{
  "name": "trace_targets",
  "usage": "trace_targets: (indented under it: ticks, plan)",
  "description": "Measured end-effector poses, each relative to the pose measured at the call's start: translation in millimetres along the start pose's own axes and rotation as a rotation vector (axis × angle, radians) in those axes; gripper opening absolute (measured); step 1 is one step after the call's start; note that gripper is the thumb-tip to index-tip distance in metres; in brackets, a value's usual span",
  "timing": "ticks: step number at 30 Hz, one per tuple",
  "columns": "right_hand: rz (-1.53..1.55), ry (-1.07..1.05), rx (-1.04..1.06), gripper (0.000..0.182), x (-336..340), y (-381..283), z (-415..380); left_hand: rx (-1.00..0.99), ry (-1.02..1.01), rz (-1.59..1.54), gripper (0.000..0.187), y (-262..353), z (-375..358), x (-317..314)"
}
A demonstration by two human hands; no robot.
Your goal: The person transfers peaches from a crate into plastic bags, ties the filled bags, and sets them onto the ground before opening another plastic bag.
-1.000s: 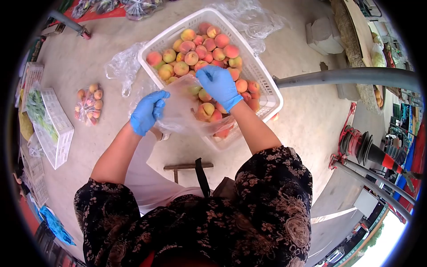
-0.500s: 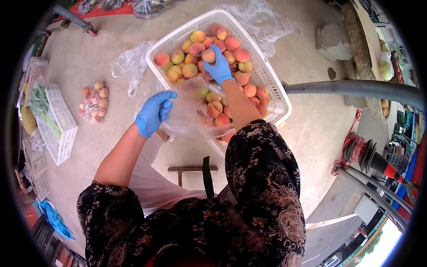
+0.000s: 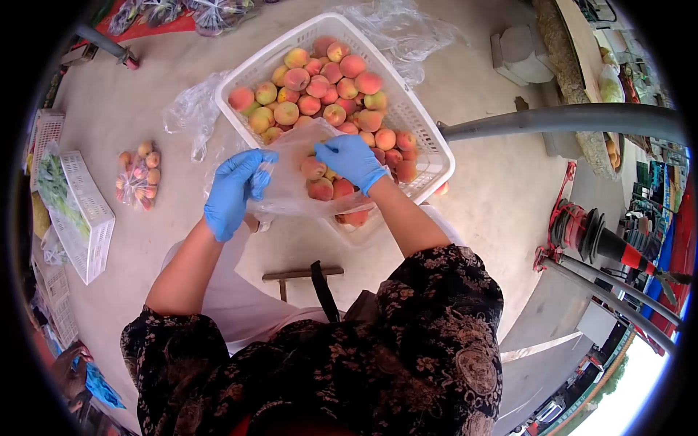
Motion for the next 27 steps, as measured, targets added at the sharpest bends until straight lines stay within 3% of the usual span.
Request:
trace_targets:
  ticks: [2,4,10,13,16,17,21,24,25,27]
  plan:
    - [-0.207,0.472,0.205,0.038,55,-6,33,0.015,0.01,0.019,0.022,1,2,-2]
    - [-0.66,0.754,0.268,0.037,81,-5,70,0.046,0.009,0.036,0.022,-2,2,-3]
    - [-1.271,0.661,0.184,0.028,70,50,164,0.1,-0.043,0.041,0.023,-1,6,2]
    - [-0.998,0.466,0.246,0.034,80,33,149,0.111,-0.043,0.008,0.022,-6,5,7]
    - [0.621,0.407,0.029,0.043,77,61,131,0.129,-0.032,-0.016,0.023,-9,4,8]
    - [1.146,0.168,-0.064,0.052,66,59,129,0.132,-0.037,-0.02,0.023,-9,5,9]
    - [1.289,0.065,-0.294,0.058,41,4,143,0.143,-0.038,-0.035,0.023,-8,6,14]
    - [-0.303,0.251,-0.003,0.053,23,-33,193,0.15,-0.05,-0.05,0.023,-9,4,14]
    - [-0.558,0.228,0.006,0.053,11,-42,201,0.147,-0.062,-0.053,0.024,-9,5,13]
    - [-0.759,0.154,-0.053,0.053,-6,-48,212,0.146,-0.054,-0.042,0.024,-9,7,11]
Point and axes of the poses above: each hand's wrist, its own z-axis towards the middle knuckle, its own x-axis out of the back of the hand, y = z × x, the point moved 5 cm from there along z, towards the middle knuckle, and after that the axes turned 7 degrees about y, right-handed, at the moved point
